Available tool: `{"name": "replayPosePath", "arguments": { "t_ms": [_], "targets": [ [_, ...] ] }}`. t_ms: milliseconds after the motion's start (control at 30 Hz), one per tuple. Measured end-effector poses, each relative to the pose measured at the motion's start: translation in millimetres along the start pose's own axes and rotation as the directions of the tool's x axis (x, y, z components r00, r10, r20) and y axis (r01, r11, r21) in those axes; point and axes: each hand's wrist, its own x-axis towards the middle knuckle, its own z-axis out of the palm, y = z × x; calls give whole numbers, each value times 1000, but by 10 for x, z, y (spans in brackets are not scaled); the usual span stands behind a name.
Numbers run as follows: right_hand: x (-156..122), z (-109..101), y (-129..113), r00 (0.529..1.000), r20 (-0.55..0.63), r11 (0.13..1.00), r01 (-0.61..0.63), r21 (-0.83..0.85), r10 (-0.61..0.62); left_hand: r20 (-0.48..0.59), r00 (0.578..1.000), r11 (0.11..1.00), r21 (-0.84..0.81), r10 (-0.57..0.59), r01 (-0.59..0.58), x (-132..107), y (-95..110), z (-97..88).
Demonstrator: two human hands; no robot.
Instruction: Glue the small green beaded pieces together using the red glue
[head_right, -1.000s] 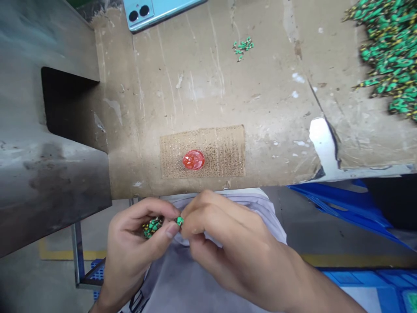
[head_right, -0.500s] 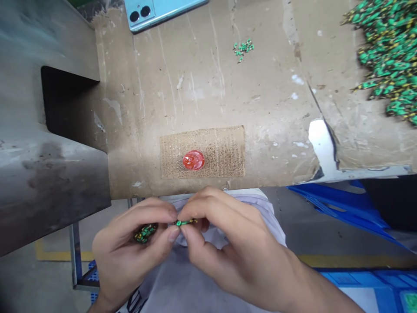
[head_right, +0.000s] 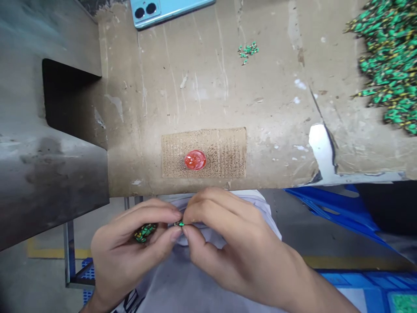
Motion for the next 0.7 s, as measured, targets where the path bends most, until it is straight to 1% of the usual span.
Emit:
{"name": "replayPosePath", "arguments": {
  "t_ms": [100,200,367,533,633,700],
  "targets": [
    [21,-8,-24,999,19,999,-43,21,43,-3,1000,1000,1,-9,9,-5,7,10],
    [25,-6,-39,995,21,991,-103,85,101,-1,999,999,-19,-42,42,-10,10,33],
    [37,3,-32,969,28,953,-245,176,244,-2,993,991,-54,-121,121,13,20,66],
    [75,20,-18,925,63,881,-375,289,374,-17,985,983,-55,-174,173,51,40,86],
    [78,33,-7,890,114,811,-451,372,442,-26,980,978,-66,-198,196,53,47,94],
    [78,41,-3,871,149,765,-483,425,467,-26,977,975,-76,-212,210,49,50,95]
  ]
}}
